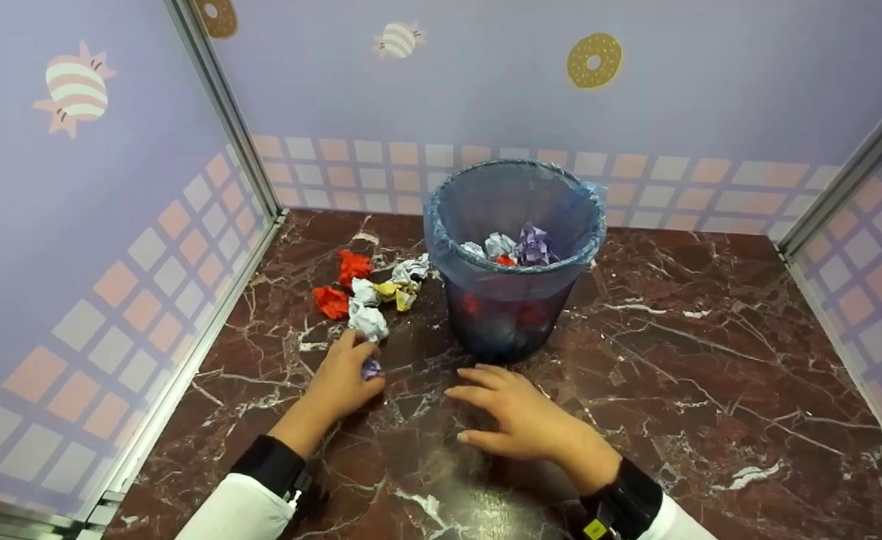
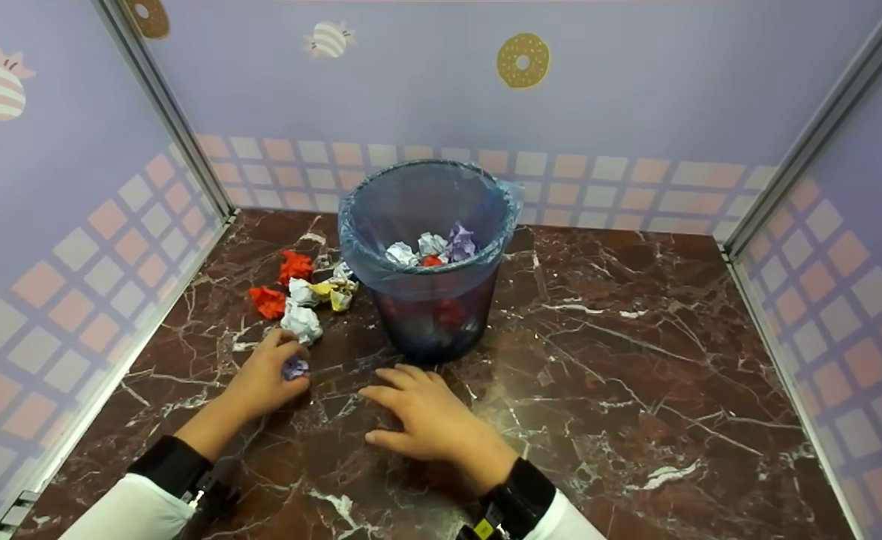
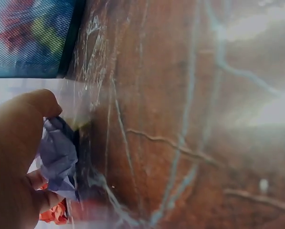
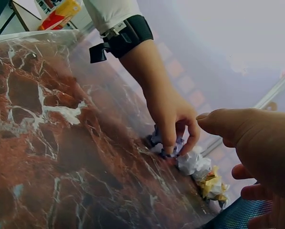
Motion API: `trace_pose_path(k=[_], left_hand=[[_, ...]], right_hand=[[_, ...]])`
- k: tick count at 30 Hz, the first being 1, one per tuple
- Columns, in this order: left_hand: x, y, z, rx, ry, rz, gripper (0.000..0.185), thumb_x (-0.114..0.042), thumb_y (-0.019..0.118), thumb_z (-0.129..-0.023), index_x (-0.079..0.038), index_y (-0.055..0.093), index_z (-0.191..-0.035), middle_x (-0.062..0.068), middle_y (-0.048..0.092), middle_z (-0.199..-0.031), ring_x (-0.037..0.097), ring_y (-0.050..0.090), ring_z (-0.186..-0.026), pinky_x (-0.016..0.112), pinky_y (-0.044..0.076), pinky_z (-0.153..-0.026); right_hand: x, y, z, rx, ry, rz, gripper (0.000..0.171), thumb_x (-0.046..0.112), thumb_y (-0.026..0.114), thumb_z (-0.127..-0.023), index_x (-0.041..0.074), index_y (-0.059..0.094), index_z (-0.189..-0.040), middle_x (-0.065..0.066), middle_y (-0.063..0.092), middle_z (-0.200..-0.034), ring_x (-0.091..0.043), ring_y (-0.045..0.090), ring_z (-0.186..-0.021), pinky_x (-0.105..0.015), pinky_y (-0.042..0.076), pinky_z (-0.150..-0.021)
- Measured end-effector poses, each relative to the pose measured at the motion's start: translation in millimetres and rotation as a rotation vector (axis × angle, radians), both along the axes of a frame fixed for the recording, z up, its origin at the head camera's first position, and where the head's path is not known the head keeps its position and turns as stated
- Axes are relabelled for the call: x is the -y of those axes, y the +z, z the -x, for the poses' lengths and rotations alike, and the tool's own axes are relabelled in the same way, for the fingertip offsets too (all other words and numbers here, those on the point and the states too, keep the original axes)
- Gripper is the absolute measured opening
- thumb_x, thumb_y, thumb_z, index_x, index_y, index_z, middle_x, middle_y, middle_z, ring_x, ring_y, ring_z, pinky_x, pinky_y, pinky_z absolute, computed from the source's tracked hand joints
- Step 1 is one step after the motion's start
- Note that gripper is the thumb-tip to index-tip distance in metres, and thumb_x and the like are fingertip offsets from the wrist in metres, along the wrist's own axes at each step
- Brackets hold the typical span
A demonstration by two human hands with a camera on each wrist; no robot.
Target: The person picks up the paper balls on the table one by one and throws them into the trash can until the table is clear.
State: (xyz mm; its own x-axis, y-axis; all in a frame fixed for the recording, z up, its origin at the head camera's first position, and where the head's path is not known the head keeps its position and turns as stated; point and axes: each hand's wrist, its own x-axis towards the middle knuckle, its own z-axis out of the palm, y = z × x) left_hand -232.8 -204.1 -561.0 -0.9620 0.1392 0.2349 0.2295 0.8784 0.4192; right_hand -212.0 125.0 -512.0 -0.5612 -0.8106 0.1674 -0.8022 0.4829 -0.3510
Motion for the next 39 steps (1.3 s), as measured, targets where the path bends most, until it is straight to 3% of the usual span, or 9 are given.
trace_pose_path(k=[6, 13, 17, 20, 28, 34, 39], left_hand=[[6, -6.4, -1.5, 0.057, 0.024, 0.035, 0.028, -0.019, 0.072, -0.07, -0.014, 0.066, -0.097, 0.004, 0.048, -0.096, 0.027, 0.049, -0.089, 0.041, 0.046, -0.074], [9, -12.2, -1.4, 0.082, 0.025, 0.077, 0.025, -0.009, 0.066, -0.072, -0.01, 0.065, -0.097, 0.005, 0.051, -0.088, 0.03, 0.055, -0.083, 0.044, 0.047, -0.071], [11, -11.6, -0.4, 0.116, 0.031, 0.032, 0.012, -0.007, 0.061, -0.07, -0.012, 0.057, -0.081, 0.003, 0.049, -0.079, 0.024, 0.051, -0.073, 0.039, 0.043, -0.066], [13, -11.1, 0.2, 0.151, 0.037, -0.011, 0.014, -0.008, 0.057, -0.07, -0.015, 0.046, -0.071, 0.002, 0.044, -0.073, 0.021, 0.044, -0.066, 0.035, 0.037, -0.061], [17, -11.5, 1.3, 0.195, 0.081, -0.078, 0.016, -0.01, 0.057, -0.07, -0.016, 0.043, -0.068, -0.002, 0.032, -0.061, 0.018, 0.041, -0.056, 0.031, 0.032, -0.052], [18, -4.0, 5.4, 0.209, 0.07, -0.048, 0.015, -0.012, 0.058, -0.072, -0.016, 0.043, -0.07, -0.001, 0.037, -0.064, 0.018, 0.042, -0.057, 0.031, 0.032, -0.052], [16, 21.2, 14.9, 0.141, 0.059, -0.024, 0.015, -0.018, 0.061, -0.075, -0.018, 0.046, -0.073, 0.002, 0.048, -0.072, 0.02, 0.048, -0.066, 0.034, 0.038, -0.058]], right_hand=[[3, -1.6, 0.4, 0.013, 0.005, -0.024, 0.063, 0.062, 0.054, -0.089, 0.032, 0.045, -0.144, -0.001, 0.034, -0.156, -0.034, 0.034, -0.14, -0.061, 0.029, -0.109], [7, -4.9, -0.8, 0.027, 0.016, -0.025, 0.063, 0.062, 0.054, -0.089, 0.032, 0.045, -0.144, -0.003, 0.035, -0.155, -0.035, 0.034, -0.14, -0.06, 0.028, -0.11], [9, -6.3, -1.2, 0.034, 0.02, -0.019, 0.062, 0.06, 0.055, -0.089, 0.032, 0.046, -0.144, -0.003, 0.036, -0.154, -0.035, 0.034, -0.139, -0.061, 0.029, -0.109], [10, -7.6, -0.9, 0.03, 0.022, -0.013, 0.061, 0.059, 0.057, -0.089, 0.031, 0.047, -0.143, -0.004, 0.038, -0.153, -0.035, 0.036, -0.139, -0.061, 0.03, -0.108], [7, -8.4, 0.2, 0.031, 0.019, -0.026, 0.061, 0.058, 0.058, -0.088, 0.033, 0.047, -0.143, -0.003, 0.038, -0.154, -0.034, 0.035, -0.139, -0.061, 0.031, -0.108], [-7, -2.8, 3.2, 0.02, 0.011, -0.055, 0.061, 0.058, 0.057, -0.089, 0.034, 0.045, -0.144, -0.002, 0.036, -0.154, -0.031, 0.035, -0.14, -0.06, 0.03, -0.109], [-30, 8.4, 9.4, -0.011, -0.004, -0.087, 0.063, 0.057, 0.059, -0.089, 0.031, 0.045, -0.144, -0.003, 0.036, -0.154, -0.031, 0.036, -0.139, -0.06, 0.031, -0.108]])
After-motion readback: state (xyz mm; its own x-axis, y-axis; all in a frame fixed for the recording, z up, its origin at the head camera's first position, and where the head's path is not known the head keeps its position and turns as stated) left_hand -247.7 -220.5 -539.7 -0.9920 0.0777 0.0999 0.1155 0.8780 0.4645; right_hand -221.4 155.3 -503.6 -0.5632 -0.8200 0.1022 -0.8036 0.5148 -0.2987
